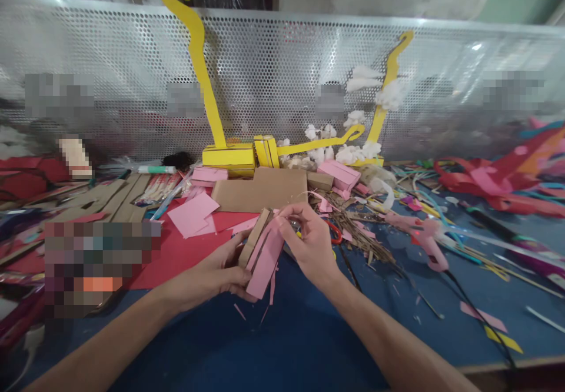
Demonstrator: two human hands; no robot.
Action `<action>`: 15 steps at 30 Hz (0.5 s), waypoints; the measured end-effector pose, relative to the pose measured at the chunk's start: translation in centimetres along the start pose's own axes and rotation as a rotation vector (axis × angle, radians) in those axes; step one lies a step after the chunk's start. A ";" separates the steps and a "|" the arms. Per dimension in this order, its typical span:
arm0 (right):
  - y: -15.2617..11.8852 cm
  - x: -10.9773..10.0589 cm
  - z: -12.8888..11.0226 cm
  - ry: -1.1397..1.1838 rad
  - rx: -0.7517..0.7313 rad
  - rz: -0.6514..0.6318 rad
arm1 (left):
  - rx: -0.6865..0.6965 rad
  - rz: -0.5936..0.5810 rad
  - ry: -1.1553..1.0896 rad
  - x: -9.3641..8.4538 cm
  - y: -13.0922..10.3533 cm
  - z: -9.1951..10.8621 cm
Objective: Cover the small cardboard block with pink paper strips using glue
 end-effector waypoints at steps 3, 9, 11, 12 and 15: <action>0.8 -2.9 -1.1 0.078 0.010 0.148 | 0.015 0.001 -0.076 -0.1 0.0 0.3; 1.0 -7.4 0.7 0.089 0.238 -0.011 | 0.112 0.156 -0.218 -3.1 0.5 0.6; 0.3 -7.6 2.8 -0.027 0.292 -0.130 | 0.126 0.201 -0.223 -3.9 0.6 0.6; 0.1 -7.8 3.7 -0.100 0.290 -0.157 | 0.132 0.209 -0.218 -4.1 0.7 0.6; -0.1 -8.6 5.5 -0.258 0.281 -0.143 | 0.151 0.213 -0.201 -4.1 0.6 1.0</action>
Point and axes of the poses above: each hand's wrist, its own y-axis towards the middle knuckle, its own x-axis out of the palm, z = x × y, the point moved 9 cm from there along y, towards the middle knuckle, and after that the axes turned 2 degrees about x, right-handed, at the moved point
